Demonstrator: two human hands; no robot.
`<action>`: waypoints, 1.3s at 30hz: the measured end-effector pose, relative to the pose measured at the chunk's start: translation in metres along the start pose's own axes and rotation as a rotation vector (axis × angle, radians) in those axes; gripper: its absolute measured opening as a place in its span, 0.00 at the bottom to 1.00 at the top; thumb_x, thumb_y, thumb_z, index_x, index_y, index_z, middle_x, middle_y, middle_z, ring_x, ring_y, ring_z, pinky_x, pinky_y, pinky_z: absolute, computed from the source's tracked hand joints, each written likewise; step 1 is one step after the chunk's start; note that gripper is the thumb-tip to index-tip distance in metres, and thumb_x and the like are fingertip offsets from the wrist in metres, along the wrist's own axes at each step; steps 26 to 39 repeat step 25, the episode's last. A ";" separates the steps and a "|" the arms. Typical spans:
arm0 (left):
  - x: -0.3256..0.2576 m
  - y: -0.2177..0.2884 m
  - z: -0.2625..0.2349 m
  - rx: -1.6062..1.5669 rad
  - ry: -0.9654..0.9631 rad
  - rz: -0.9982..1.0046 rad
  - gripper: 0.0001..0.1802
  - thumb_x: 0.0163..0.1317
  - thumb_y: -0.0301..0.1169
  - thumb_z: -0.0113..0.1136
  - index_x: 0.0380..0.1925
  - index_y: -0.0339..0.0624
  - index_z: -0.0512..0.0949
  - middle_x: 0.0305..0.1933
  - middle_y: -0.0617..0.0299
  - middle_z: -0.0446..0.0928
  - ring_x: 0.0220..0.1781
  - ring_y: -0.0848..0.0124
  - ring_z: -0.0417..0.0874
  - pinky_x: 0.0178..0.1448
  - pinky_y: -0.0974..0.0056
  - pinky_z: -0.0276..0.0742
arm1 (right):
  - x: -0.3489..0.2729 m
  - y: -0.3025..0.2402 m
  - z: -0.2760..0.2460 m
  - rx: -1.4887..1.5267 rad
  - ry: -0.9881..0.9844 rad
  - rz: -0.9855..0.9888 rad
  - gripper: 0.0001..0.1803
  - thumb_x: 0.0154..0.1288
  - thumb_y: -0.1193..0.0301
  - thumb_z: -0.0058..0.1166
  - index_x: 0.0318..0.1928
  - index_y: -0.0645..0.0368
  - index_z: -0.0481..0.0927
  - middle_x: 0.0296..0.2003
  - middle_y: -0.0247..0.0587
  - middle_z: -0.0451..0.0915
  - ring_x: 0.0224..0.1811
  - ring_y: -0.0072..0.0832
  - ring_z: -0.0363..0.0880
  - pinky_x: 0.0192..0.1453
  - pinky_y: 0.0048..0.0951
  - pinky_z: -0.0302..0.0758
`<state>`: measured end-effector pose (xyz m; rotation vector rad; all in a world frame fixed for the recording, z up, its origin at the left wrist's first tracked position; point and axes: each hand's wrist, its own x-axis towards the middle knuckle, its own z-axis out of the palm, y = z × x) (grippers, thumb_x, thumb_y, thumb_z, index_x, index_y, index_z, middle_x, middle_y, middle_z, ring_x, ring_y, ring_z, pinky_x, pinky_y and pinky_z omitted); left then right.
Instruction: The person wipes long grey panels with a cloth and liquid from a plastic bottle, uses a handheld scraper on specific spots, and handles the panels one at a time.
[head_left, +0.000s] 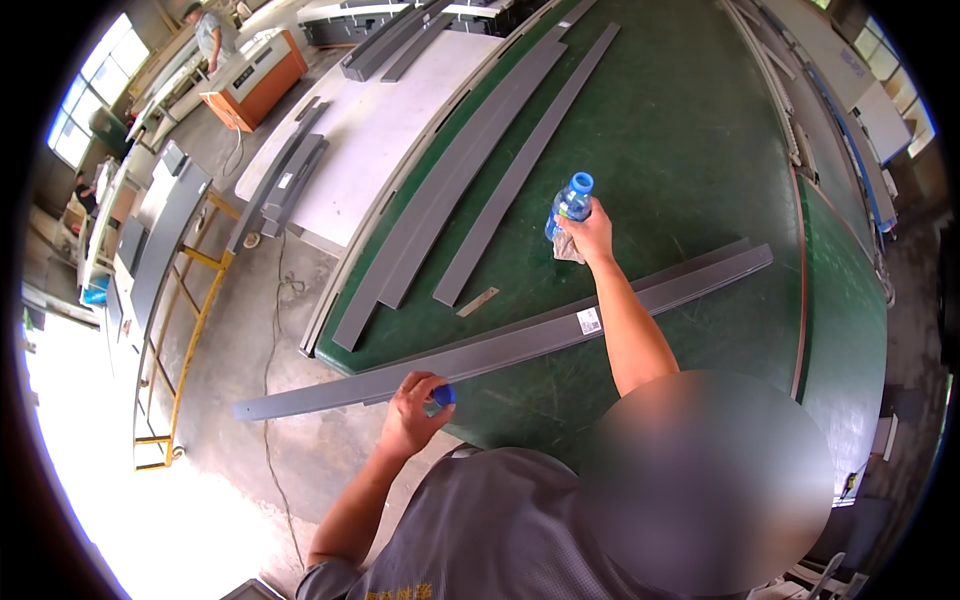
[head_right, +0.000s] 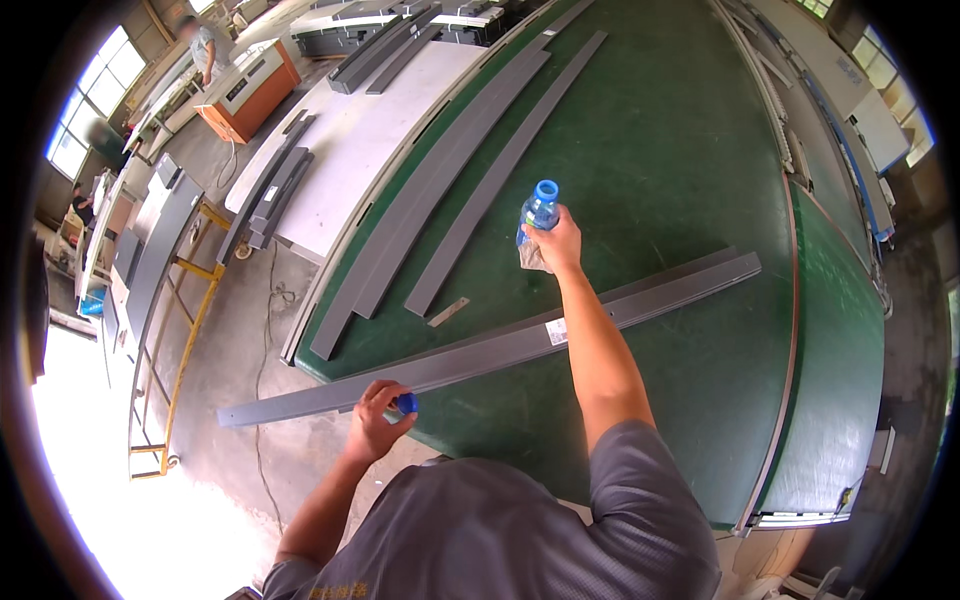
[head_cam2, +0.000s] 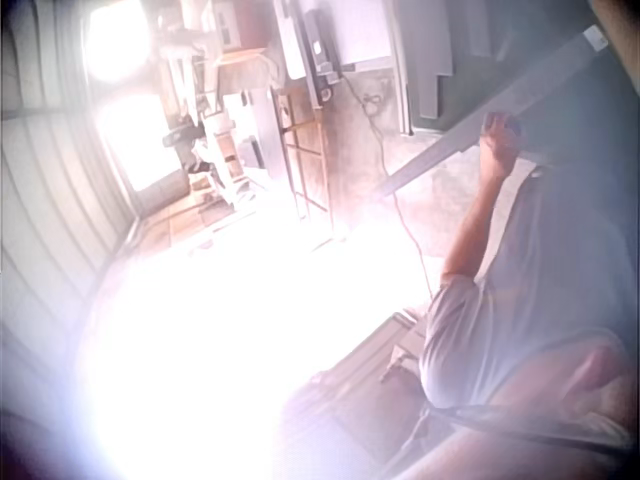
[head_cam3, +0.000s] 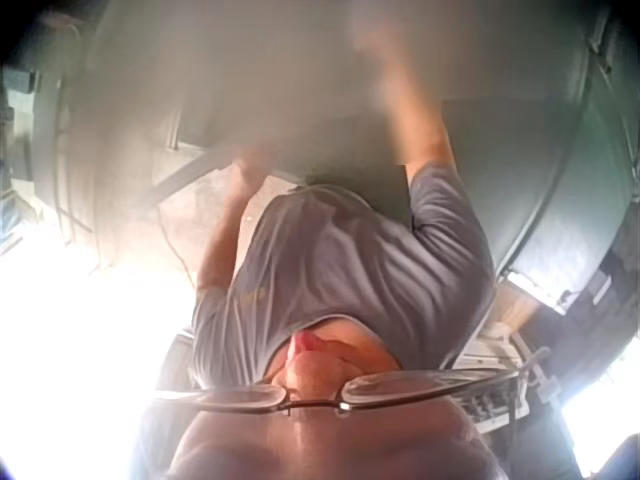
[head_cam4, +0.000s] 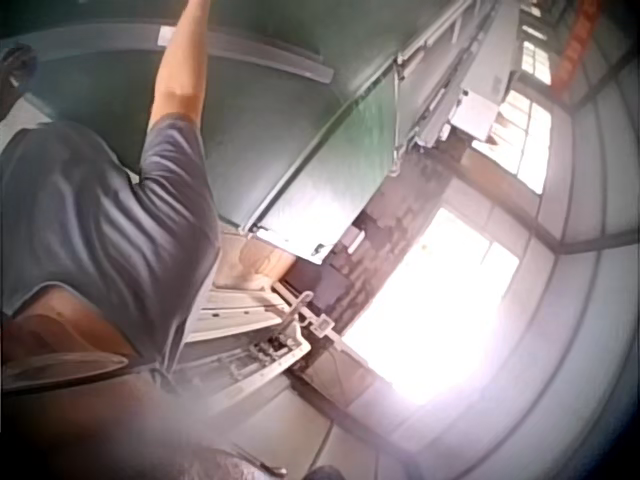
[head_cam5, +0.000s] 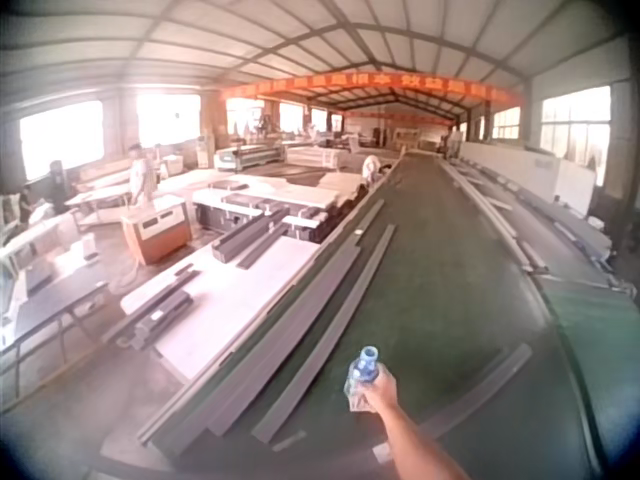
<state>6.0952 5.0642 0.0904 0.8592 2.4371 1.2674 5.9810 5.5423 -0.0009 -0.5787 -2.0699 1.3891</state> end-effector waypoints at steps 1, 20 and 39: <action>0.005 0.012 -0.013 0.002 0.052 0.006 0.24 0.55 0.22 0.77 0.53 0.37 0.85 0.53 0.51 0.83 0.50 0.57 0.89 0.53 0.58 0.89 | -0.005 -0.026 0.000 0.054 -0.041 -0.006 0.34 0.52 0.64 0.83 0.58 0.61 0.81 0.49 0.45 0.91 0.51 0.36 0.91 0.60 0.38 0.84; 0.095 0.160 0.014 0.072 -0.337 0.435 0.19 0.58 0.35 0.72 0.48 0.39 0.83 0.48 0.52 0.80 0.49 0.51 0.86 0.53 0.52 0.85 | -0.280 -0.160 -0.080 -0.345 -0.310 -0.095 0.41 0.50 0.63 0.81 0.65 0.54 0.77 0.47 0.53 0.88 0.48 0.58 0.88 0.50 0.50 0.85; 0.087 0.175 -0.007 0.225 -0.406 0.425 0.20 0.57 0.40 0.73 0.45 0.43 0.82 0.46 0.49 0.78 0.57 0.48 0.83 0.62 0.47 0.79 | -0.270 -0.174 -0.066 -0.347 -0.301 -0.198 0.41 0.49 0.65 0.80 0.65 0.53 0.76 0.48 0.52 0.88 0.49 0.57 0.88 0.54 0.49 0.85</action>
